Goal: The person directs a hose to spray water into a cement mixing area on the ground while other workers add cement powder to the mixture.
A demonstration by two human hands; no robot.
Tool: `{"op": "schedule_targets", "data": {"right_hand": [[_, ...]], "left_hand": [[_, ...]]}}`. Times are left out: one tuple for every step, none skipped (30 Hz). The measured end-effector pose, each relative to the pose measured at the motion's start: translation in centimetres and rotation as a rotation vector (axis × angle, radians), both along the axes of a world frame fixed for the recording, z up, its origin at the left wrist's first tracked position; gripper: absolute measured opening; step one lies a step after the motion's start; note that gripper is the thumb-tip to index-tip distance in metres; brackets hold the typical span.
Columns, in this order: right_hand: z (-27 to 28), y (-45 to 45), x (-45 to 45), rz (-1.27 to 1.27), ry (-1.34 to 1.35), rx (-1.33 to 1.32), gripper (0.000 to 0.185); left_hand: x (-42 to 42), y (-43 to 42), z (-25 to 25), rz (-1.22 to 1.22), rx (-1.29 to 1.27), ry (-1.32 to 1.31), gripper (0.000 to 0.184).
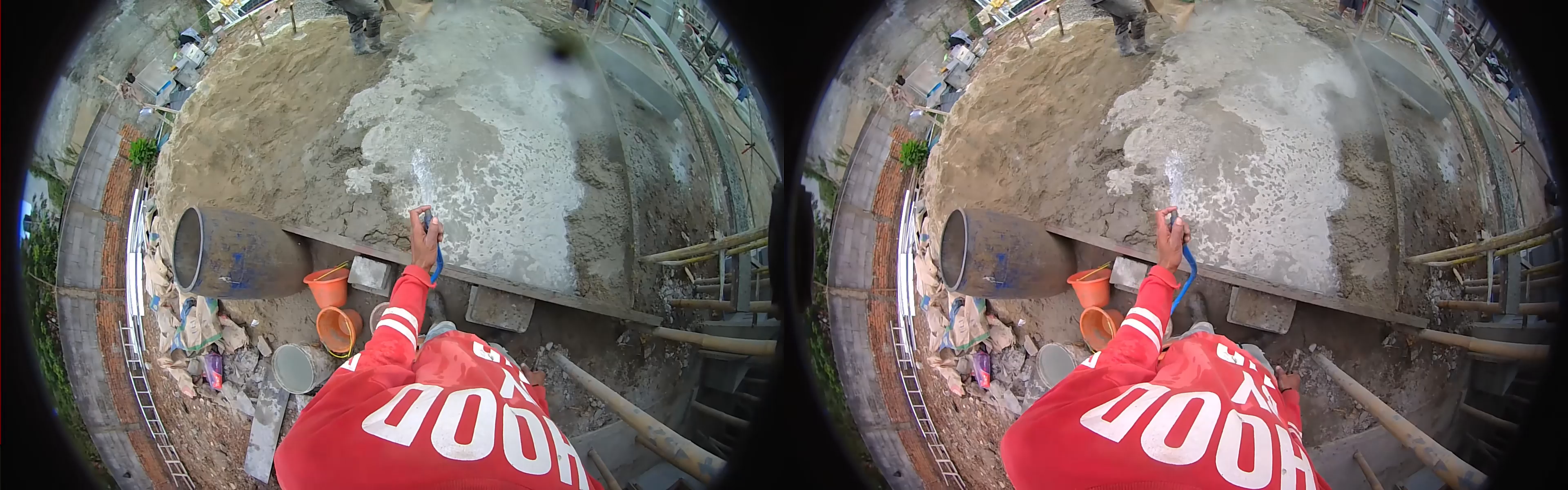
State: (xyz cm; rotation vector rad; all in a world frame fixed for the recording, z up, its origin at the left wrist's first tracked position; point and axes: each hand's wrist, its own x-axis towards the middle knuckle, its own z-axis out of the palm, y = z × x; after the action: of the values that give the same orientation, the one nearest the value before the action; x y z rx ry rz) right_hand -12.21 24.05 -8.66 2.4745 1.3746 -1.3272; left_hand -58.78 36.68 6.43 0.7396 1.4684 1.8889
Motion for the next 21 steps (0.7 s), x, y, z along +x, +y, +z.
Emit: {"op": "schedule_targets", "data": {"right_hand": [[0.9,0.4,-0.7,-0.03,0.007,0.056,0.048],[0.8,0.6,-0.6,-0.03,0.008,0.057,0.048],[0.7,0.7,-0.3,-0.03,0.034,0.042,0.046],[0.6,0.5,0.0,-0.03,0.06,0.025,0.044],[0.8,0.2,0.2,-0.029,0.057,0.022,0.044],[0.9,0.0,0.2,-0.108,0.131,0.042,0.045],[1.0,-0.2,0.3,-0.186,0.206,0.063,0.047],[-0.9,-0.8,1.4,-0.184,0.204,0.062,0.047],[-5.9,-1.9,4.1,-0.152,0.167,0.081,0.048],[-8.7,-2.5,5.6,-0.119,0.13,0.1,0.05],[-7.6,-2.4,5.5,-0.117,0.127,0.1,0.05],[-6.1,-2.2,5.3,-0.035,0.051,0.041,0.053],[-5.3,-2.0,5.1,0.044,-0.024,-0.017,0.056],[-5.1,-2.3,4.8,0.041,-0.024,-0.015,0.056],[-6.1,-3.0,5.2,0.008,0.0,0.077,0.057],[-7.2,-3.1,5.6,-0.011,0.012,0.125,0.058],[-7.6,-3.2,5.6,-0.03,0.025,0.174,0.059],[-6.9,-2.7,5.2,-0.019,-0.036,0.089,0.058],[-6.2,-2.5,4.9,-0.008,-0.097,0.003,0.057],[-5.4,-2.2,4.6,-0.009,-0.096,0.002,0.057],[-4.3,-1.7,4.1,-0.01,-0.079,-0.059,0.056]], "left_hand": [[0.1,0.0,0.0,0.006,0.014,0.017,0.029],[0.2,0.0,0.2,0.033,0.031,0.084,0.029],[0.4,-0.2,0.5,0.032,0.029,0.084,0.029],[0.5,-0.4,0.7,0.051,0.033,0.088,0.03],[0.7,-0.7,0.9,0.071,0.037,0.093,0.032],[0.7,-0.8,0.8,0.072,0.036,0.09,0.032],[0.6,-0.8,0.6,0.074,0.031,0.095,0.035],[0.5,-1.0,0.4,0.077,0.026,0.098,0.038],[0.3,-1.0,0.3,0.079,0.025,0.096,0.038],[0.0,-1.0,0.3,0.113,0.031,0.151,0.038],[-0.1,-1.1,0.2,0.148,0.037,0.204,0.039],[0.0,-1.3,0.9,0.149,0.037,0.202,0.039],[0.2,-1.7,2.3,0.189,0.014,0.232,0.04],[0.4,-1.8,3.1,0.227,-0.009,0.263,0.042],[0.2,-1.9,2.8,0.222,-0.007,0.263,0.042],[0.0,-1.8,2.3,0.223,-0.005,0.324,0.043],[-0.1,-1.6,2.0,0.224,-0.003,0.385,0.045],[0.3,-1.3,3.5,0.22,0.0,0.386,0.045],[1.0,-1.0,5.0,0.158,-0.014,0.394,0.045],[1.4,-0.7,6.1,0.099,-0.027,0.403,0.045],[1.5,-0.4,6.0,0.098,-0.026,0.404,0.045]]}}
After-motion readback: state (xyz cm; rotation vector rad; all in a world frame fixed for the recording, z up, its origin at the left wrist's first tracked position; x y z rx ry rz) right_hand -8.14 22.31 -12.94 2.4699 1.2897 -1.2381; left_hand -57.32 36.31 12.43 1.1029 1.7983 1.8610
